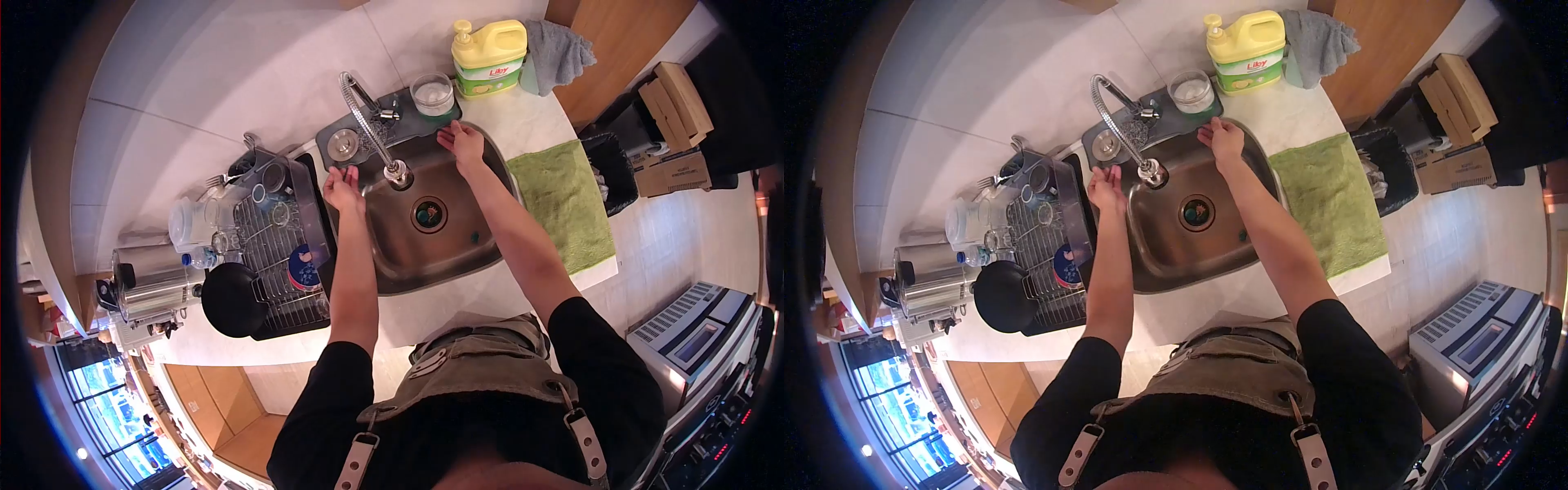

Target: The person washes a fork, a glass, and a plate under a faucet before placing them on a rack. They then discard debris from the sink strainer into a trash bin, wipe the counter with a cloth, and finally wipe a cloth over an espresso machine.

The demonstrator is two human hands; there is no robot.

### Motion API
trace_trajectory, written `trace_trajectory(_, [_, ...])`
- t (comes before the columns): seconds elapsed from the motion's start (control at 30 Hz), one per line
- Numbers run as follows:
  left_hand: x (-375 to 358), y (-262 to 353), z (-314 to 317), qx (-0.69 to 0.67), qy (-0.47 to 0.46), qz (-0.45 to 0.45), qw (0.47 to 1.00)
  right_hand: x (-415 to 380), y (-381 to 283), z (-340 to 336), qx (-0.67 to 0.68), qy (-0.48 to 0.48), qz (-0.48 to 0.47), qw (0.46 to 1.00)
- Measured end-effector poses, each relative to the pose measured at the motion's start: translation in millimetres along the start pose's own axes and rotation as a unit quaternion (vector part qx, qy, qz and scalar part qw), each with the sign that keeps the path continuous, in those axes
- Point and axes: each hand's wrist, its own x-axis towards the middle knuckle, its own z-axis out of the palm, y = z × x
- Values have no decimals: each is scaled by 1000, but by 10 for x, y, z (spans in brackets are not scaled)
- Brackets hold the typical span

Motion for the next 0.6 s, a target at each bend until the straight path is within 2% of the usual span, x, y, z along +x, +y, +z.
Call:
trace_trajectory(0.1, [144,46,6,-2,42,-4,999,96,8,25,5,10,-4,1000])
trace_trajectory(0.3, [195,79,54,12,65,-20,998,124,16,40,-25,23,-30,999])
trace_trajectory(0.4, [193,42,11,14,65,-26,997,114,70,-30,33,-12,-12,999])
trace_trajectory(0.5, [-9,-20,-217,-75,17,-97,992,-158,45,-227,89,-81,68,990])
trace_trajectory(0.53, [-82,-158,-379,236,-29,-31,971,-46,398,-526,-340,-197,-22,919])
trace_trajectory(0.57, [-147,-389,-616,521,-75,36,849,46,755,-857,-699,-272,-102,653])
trace_trajectory(0.6, [-256,-546,-790,753,-116,100,640,-342,657,-896,-761,-236,-176,578])
